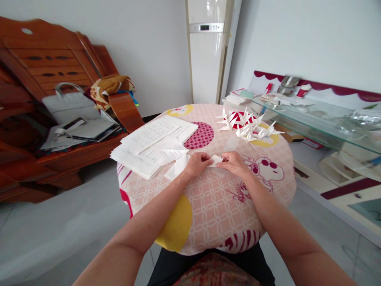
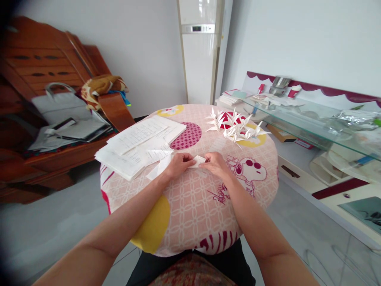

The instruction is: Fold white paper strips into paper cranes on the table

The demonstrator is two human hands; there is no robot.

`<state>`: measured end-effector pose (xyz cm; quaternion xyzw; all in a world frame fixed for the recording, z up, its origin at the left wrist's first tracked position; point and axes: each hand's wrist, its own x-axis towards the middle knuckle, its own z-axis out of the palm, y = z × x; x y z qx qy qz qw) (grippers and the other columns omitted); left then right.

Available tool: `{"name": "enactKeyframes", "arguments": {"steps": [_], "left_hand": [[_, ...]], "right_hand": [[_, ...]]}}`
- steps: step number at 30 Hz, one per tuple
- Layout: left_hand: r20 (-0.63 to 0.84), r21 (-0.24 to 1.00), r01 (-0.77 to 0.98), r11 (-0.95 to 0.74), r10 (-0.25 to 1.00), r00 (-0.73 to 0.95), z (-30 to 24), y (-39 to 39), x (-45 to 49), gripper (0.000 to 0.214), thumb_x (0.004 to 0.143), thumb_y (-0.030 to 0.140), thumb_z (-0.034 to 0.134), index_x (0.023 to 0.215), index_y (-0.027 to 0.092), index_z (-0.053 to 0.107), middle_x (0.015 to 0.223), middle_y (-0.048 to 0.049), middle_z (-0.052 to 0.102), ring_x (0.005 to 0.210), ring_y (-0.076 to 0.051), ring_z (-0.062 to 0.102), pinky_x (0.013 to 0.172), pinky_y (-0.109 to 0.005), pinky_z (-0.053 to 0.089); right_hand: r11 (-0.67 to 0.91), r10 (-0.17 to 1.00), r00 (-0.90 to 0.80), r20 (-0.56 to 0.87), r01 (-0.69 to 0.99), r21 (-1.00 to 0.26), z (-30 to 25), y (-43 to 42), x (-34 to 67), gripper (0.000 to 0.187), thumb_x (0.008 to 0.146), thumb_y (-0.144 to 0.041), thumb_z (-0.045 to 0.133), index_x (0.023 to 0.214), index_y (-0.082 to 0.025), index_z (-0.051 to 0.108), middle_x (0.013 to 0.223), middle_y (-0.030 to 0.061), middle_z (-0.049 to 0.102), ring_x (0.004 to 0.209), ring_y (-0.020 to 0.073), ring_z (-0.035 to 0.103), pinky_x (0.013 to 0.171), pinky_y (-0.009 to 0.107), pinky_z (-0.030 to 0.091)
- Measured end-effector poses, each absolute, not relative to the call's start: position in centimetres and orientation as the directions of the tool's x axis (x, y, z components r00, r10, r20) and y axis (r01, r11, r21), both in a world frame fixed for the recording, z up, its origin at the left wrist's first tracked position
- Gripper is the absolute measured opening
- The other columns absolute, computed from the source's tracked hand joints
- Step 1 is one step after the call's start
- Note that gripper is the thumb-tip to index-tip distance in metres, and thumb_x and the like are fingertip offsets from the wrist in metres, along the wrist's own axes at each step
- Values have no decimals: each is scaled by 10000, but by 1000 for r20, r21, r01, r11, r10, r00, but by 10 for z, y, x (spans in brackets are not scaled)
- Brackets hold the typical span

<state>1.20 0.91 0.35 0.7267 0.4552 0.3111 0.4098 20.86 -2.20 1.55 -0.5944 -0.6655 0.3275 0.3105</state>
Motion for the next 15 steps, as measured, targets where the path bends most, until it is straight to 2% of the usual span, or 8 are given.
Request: {"name": "enactKeyframes", "arguments": {"steps": [4, 9, 11, 15], "left_hand": [[61, 950, 254, -183, 903, 425, 0, 10, 10, 267, 716, 408, 667, 711, 148, 605, 625, 34, 535, 560, -86, 438, 514, -215, 300], [-37, 993, 119, -29, 856, 515, 1, 7, 10, 328, 621, 379, 774, 703, 163, 541, 564, 62, 516, 479, -64, 429, 468, -198, 304], [-55, 991, 132, -15, 858, 511, 2, 5, 11, 311, 617, 342, 786, 685, 160, 543, 546, 57, 531, 470, -65, 442, 461, -195, 320], [-85, 975, 223, -15, 897, 434, 5, 5, 11, 199, 734, 302, 712, 686, 139, 607, 543, 29, 577, 467, -74, 482, 464, -193, 363]], "right_hand": [[87, 995, -86, 56, 415, -906, 11, -19, 212, 276, 627, -386, 725, 574, -194, 534, 504, -56, 502, 489, 97, 415, 485, 244, 284], [67, 991, -125, 42, 204, -977, 9, -19, 207, 246, 663, -401, 713, 674, -186, 596, 535, -23, 605, 474, 113, 517, 487, 237, 394], [23, 990, -142, -1, 173, -985, 9, -20, 205, 241, 669, -399, 712, 699, -179, 618, 541, -11, 625, 460, 115, 537, 465, 231, 408], [-64, 981, -169, -100, 206, -976, 12, -21, 203, 224, 633, -363, 730, 679, -170, 625, 536, -1, 626, 428, 104, 529, 392, 201, 361]]}}
